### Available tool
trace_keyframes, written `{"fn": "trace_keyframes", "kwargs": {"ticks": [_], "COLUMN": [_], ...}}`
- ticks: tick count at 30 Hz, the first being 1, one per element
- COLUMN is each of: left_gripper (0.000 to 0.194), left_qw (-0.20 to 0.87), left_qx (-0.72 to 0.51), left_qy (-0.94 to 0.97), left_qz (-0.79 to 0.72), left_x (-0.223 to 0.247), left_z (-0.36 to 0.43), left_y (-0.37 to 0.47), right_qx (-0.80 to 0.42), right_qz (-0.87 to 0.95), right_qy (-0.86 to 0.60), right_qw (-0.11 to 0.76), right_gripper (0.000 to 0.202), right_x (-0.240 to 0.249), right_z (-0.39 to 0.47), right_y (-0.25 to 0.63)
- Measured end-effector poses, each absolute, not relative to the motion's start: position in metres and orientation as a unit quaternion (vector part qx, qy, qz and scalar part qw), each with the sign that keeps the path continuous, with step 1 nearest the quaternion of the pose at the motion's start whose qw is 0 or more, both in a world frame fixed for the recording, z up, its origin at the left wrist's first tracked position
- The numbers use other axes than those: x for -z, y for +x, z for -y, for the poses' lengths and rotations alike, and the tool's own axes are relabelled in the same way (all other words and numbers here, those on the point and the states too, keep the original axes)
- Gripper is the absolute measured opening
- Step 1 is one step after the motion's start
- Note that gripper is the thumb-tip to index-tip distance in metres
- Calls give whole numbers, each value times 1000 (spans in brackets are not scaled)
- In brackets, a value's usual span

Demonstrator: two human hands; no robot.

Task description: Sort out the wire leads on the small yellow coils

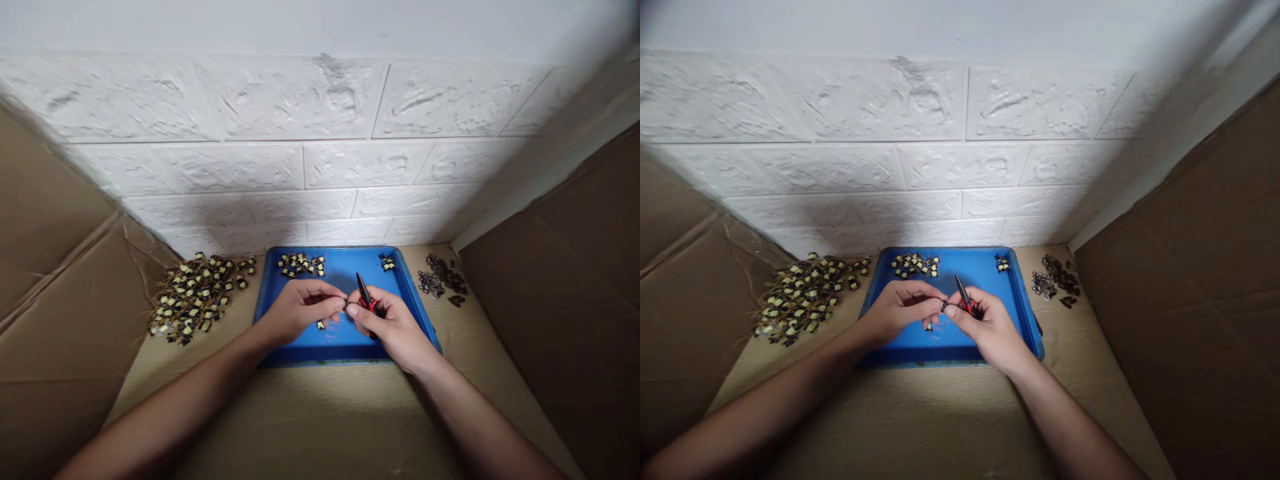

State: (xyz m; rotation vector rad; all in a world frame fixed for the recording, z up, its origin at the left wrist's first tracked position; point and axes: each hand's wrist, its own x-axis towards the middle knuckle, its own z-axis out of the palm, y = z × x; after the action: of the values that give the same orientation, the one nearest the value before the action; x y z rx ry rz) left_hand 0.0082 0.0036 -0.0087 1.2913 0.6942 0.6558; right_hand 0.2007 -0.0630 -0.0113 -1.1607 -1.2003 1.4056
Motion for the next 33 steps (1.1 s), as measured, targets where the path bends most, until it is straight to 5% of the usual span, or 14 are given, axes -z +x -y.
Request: {"fn": "trace_keyframes", "kwargs": {"ticks": [33], "left_gripper": [22], "left_qw": [708], "left_qx": [-265], "left_qy": [572], "left_qz": [-318], "left_x": [6], "left_z": [-2], "left_y": [10], "right_qx": [-631], "right_qz": [426], "right_qy": [-441], "right_qw": [475], "right_gripper": [28], "right_x": [11], "right_z": [65], "right_y": [201]}}
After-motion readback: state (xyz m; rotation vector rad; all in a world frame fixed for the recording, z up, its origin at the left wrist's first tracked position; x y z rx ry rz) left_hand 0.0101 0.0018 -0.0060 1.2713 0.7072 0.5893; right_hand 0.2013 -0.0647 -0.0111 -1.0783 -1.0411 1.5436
